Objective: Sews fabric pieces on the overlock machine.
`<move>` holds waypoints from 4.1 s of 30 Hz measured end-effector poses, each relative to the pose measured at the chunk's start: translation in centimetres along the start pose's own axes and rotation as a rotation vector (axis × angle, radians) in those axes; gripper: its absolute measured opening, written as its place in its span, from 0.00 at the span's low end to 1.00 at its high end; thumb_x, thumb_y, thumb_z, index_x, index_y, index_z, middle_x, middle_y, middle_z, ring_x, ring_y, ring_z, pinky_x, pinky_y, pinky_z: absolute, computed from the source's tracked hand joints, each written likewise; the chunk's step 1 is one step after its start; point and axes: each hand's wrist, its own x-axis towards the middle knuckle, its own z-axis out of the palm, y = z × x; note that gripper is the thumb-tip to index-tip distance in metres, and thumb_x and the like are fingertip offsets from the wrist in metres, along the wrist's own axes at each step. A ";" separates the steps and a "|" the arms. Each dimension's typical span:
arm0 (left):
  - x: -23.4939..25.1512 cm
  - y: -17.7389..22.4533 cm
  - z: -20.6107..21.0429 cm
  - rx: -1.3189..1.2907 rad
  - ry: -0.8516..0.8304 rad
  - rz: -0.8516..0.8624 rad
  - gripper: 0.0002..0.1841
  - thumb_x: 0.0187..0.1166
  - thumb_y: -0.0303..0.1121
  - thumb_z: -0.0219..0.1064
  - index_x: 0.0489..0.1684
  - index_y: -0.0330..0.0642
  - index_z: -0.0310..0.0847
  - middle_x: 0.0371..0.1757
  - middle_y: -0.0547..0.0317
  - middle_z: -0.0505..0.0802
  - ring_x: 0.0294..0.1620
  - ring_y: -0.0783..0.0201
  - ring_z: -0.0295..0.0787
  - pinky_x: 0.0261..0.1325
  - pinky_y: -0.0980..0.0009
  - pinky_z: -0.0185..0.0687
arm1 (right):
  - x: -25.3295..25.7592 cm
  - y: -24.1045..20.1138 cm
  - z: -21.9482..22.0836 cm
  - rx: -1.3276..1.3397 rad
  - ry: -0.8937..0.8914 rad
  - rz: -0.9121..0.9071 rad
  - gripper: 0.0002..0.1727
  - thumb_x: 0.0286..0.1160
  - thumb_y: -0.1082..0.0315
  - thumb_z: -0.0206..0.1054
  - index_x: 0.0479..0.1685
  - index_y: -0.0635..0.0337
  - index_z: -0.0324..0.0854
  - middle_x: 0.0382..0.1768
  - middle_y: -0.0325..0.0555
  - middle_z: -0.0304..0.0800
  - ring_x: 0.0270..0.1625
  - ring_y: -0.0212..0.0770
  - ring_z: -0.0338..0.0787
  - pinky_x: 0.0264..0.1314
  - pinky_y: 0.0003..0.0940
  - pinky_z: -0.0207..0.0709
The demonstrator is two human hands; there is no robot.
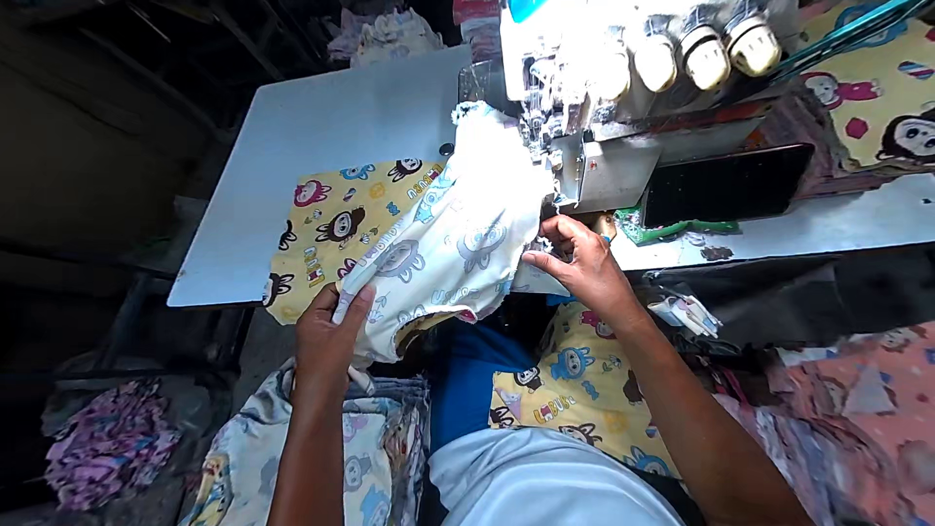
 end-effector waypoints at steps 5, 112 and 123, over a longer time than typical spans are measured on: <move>-0.1 -0.2 -0.5 -0.019 0.008 0.014 0.09 0.83 0.34 0.68 0.54 0.43 0.82 0.42 0.72 0.88 0.40 0.83 0.85 0.47 0.81 0.83 | -0.5 0.2 -0.2 0.115 0.050 0.014 0.07 0.75 0.64 0.75 0.40 0.57 0.84 0.38 0.41 0.83 0.32 0.31 0.80 0.31 0.25 0.74; 8.3 11.2 9.7 0.020 -0.415 0.307 0.39 0.72 0.20 0.75 0.87 0.45 0.67 0.78 0.47 0.78 0.27 0.75 0.81 0.27 0.79 0.79 | 2.7 -3.0 -0.6 -0.334 0.339 -0.125 0.15 0.83 0.74 0.62 0.61 0.57 0.91 0.45 0.50 0.82 0.45 0.41 0.84 0.47 0.31 0.79; 9.4 10.1 10.3 0.103 -0.224 0.235 0.32 0.83 0.39 0.70 0.86 0.43 0.67 0.71 0.38 0.78 0.31 0.64 0.84 0.34 0.70 0.84 | 1.2 -2.2 0.0 -0.417 0.252 -0.079 0.23 0.84 0.67 0.62 0.78 0.55 0.79 0.46 0.53 0.85 0.41 0.49 0.87 0.41 0.46 0.81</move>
